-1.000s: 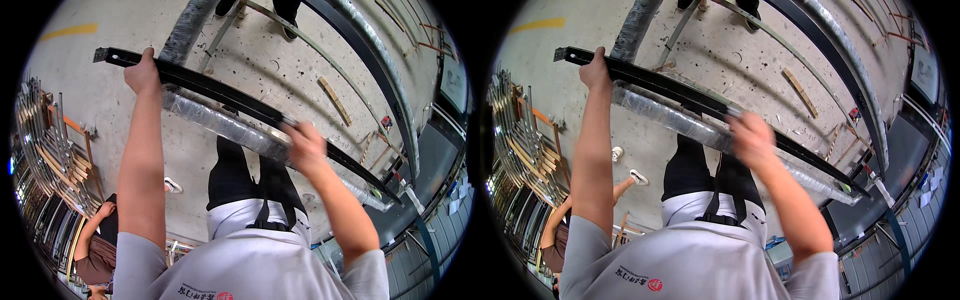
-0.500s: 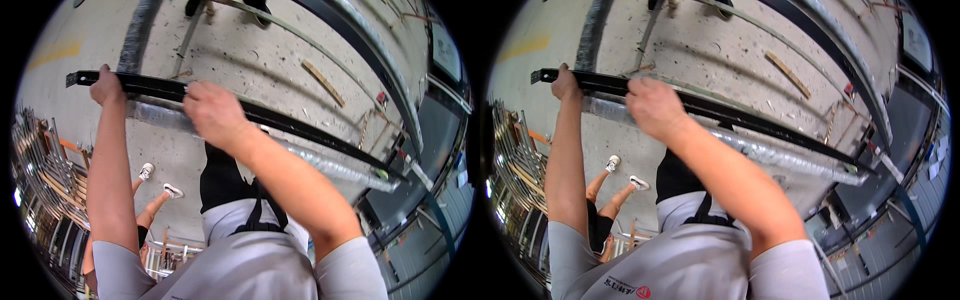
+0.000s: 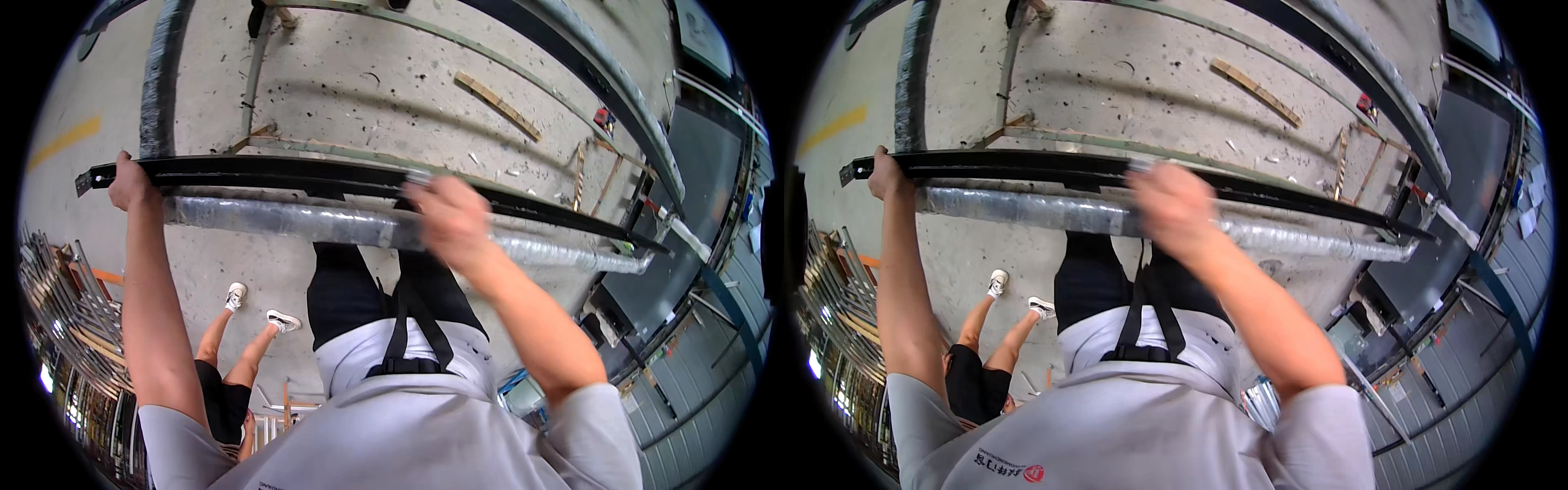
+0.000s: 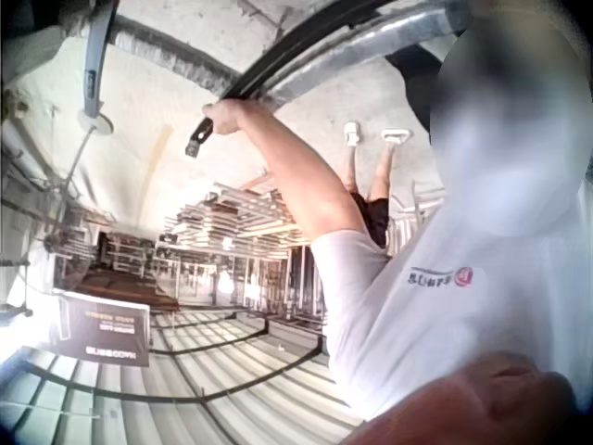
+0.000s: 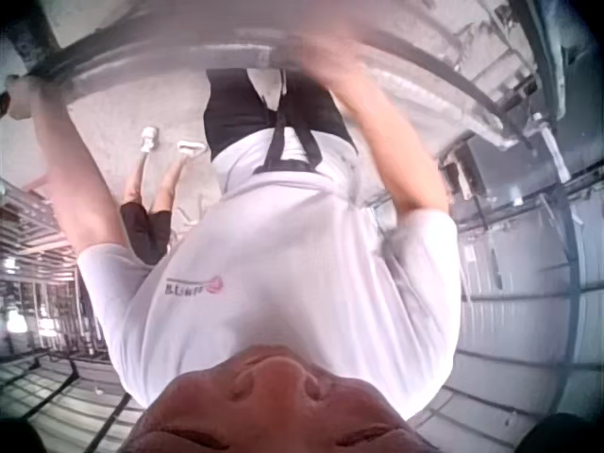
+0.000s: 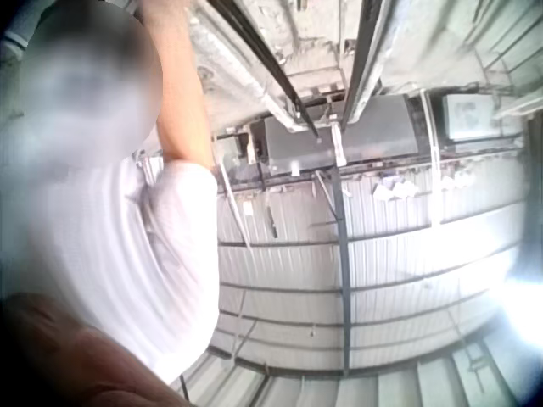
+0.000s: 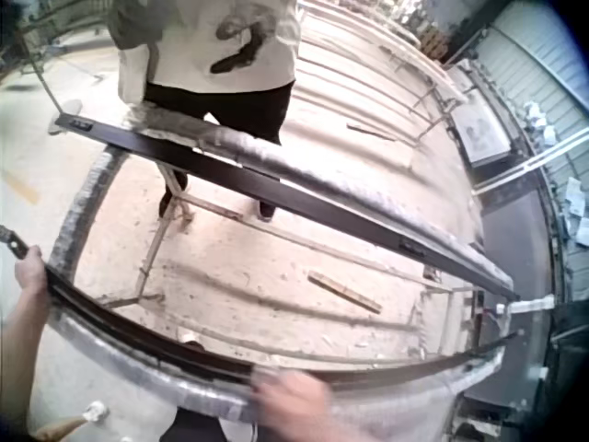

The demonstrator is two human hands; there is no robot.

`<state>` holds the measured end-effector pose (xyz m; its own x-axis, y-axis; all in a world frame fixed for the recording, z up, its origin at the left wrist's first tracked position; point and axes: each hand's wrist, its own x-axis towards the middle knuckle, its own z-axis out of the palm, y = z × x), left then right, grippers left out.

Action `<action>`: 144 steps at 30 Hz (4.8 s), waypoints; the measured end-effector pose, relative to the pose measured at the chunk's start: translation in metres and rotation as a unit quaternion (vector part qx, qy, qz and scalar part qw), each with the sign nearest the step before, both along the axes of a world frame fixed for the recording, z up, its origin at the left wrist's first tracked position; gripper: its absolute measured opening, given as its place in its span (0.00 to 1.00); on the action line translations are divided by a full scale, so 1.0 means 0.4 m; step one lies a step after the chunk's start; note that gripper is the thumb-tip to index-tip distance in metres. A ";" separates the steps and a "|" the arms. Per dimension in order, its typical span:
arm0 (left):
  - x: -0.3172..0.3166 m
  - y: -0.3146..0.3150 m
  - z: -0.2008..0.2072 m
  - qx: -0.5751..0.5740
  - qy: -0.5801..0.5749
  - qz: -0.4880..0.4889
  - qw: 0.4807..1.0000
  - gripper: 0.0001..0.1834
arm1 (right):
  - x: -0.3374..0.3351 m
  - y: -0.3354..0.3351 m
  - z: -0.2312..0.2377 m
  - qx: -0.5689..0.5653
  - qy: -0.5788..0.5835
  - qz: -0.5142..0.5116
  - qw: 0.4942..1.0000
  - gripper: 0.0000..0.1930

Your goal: The person wipes down a black metal frame with a white cloth, cleaning multiple sections of the frame one at a time.

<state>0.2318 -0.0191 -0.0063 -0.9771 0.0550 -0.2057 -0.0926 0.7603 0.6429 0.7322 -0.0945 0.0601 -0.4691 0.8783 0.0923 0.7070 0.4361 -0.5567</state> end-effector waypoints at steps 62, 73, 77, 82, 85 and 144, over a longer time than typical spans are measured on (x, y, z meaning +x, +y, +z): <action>0.029 0.011 0.020 0.053 -0.016 0.013 0.998 0.32 | 0.407 -0.157 -0.047 0.047 -0.160 -0.394 0.904 0.05; -0.012 0.009 0.009 0.059 -0.014 0.014 0.998 0.32 | 0.543 -0.158 -0.033 0.012 -0.143 -0.425 0.894 0.05; -0.023 -0.002 0.000 0.039 -0.003 0.011 0.999 0.33 | 0.388 -0.158 -0.058 0.039 -0.100 -0.427 0.898 0.03; -0.027 0.003 -0.003 0.049 -0.018 -0.035 0.998 0.34 | -0.112 -0.029 -0.039 0.021 0.090 -0.199 0.976 0.03; -0.002 -0.004 0.016 0.087 -0.043 0.007 0.995 0.35 | 0.059 -0.066 -0.041 0.049 0.085 -0.227 0.969 0.02; 0.790 -0.133 0.150 0.214 0.103 -0.616 0.751 0.11 | 0.463 -0.115 0.010 0.040 -0.074 -0.137 0.987 0.16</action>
<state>0.5477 -0.0724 0.0537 -0.1399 0.9611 0.2382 0.6467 -0.0934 0.7570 0.9175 -0.1405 0.0641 -0.2279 0.9669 0.1150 0.8758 0.2552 -0.4098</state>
